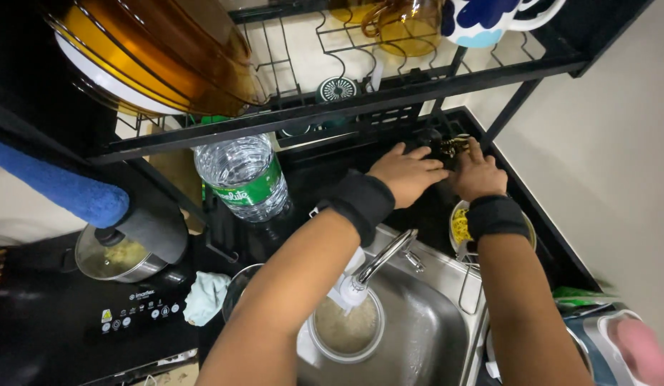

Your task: The person washes rice by pouring it from a container into a pot, then placing the pot in a sink, filling it with water, and stirring the rice with a spoon. The person then drains the water from the pot and stirs the rice again, before removing the pot from the sink.

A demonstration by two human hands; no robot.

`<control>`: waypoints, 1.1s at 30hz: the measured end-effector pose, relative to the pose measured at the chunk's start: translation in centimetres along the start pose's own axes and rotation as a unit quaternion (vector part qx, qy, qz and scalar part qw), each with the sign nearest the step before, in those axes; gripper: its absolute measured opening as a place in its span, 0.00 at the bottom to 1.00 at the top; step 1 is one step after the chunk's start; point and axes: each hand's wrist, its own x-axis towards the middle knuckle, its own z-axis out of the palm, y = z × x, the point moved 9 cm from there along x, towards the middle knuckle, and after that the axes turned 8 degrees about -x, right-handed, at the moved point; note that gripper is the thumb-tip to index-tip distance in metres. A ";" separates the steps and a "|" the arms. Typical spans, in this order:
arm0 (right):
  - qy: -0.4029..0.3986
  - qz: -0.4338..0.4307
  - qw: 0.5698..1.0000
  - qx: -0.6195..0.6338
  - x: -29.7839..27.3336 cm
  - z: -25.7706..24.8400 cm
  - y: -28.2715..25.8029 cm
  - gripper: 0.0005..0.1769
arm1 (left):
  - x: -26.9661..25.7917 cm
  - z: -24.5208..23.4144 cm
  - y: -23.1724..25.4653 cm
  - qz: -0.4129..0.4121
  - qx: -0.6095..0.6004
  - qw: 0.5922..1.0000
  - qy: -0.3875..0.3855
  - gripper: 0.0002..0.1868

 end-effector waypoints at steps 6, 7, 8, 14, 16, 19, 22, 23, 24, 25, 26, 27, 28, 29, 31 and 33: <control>0.017 -0.002 0.999 0.032 -0.3 -2.0 0.4 0.41 | 0.1 -0.8 0.1 -0.006 0.009 1.000 0.009 0.28; 0.017 -0.003 0.999 0.031 -0.4 -2.5 0.3 0.41 | 0.0 -0.7 -0.1 -0.006 0.008 1.000 0.009 0.28; 0.000 -0.004 1.000 0.018 -0.5 -2.8 0.2 0.41 | -0.1 -0.5 -0.4 -0.015 0.015 1.000 0.004 0.26; -0.007 -0.011 0.999 -0.035 -0.2 -2.9 -0.5 0.39 | -0.7 -0.4 -0.8 -0.027 0.016 0.999 -0.019 0.25; -0.003 -0.015 0.999 -0.048 0.6 -2.2 -0.7 0.41 | -0.6 -0.7 -0.3 -0.024 0.013 0.999 -0.024 0.26; -0.033 -0.005 0.999 -0.033 1.8 -0.6 -0.9 0.44 | -0.7 -0.5 0.2 -0.017 0.001 0.999 -0.040 0.27; -0.041 0.027 0.999 -0.018 2.4 -0.5 -0.6 0.50 | -1.1 -0.8 0.2 -0.015 0.008 0.999 -0.032 0.27; -0.052 0.024 0.998 -0.014 2.1 -1.1 -0.6 0.46 | -1.2 -0.9 0.3 -0.012 0.004 0.999 -0.041 0.27; -0.064 0.021 0.998 -0.010 1.8 -1.7 -0.5 0.42 | -1.3 -0.9 0.4 -0.008 0.001 0.999 -0.051 0.28; -0.064 0.022 0.998 -0.010 1.7 -2.1 -0.2 0.42 | -1.5 -1.1 0.3 -0.006 0.001 0.999 -0.051 0.28; -0.050 0.027 0.998 0.007 1.6 -2.8 0.1 0.43 | -1.7 -1.3 0.2 -0.011 0.010 0.999 -0.051 0.29; -0.036 0.032 0.999 0.022 1.5 -3.5 0.5 0.43 | -1.8 -1.5 0.1 -0.017 0.019 0.998 -0.050 0.29; -0.036 0.033 0.999 0.021 1.5 -3.1 1.0 0.43 | -2.0 -1.6 0.1 -0.015 0.018 0.998 -0.050 0.29; -0.006 0.016 1.000 0.009 1.7 -3.4 1.2 0.40 | -2.1 -1.8 0.1 -0.014 0.015 0.999 -0.044 0.29; 0.026 0.000 1.000 -0.006 1.1 -4.3 1.5 0.37 | -2.5 -2.5 0.3 -0.010 0.013 0.999 -0.036 0.30; 0.063 -0.016 0.997 -0.039 -0.6 -6.3 1.4 0.36 | -3.1 -3.6 0.8 -0.014 0.018 0.999 -0.025 0.32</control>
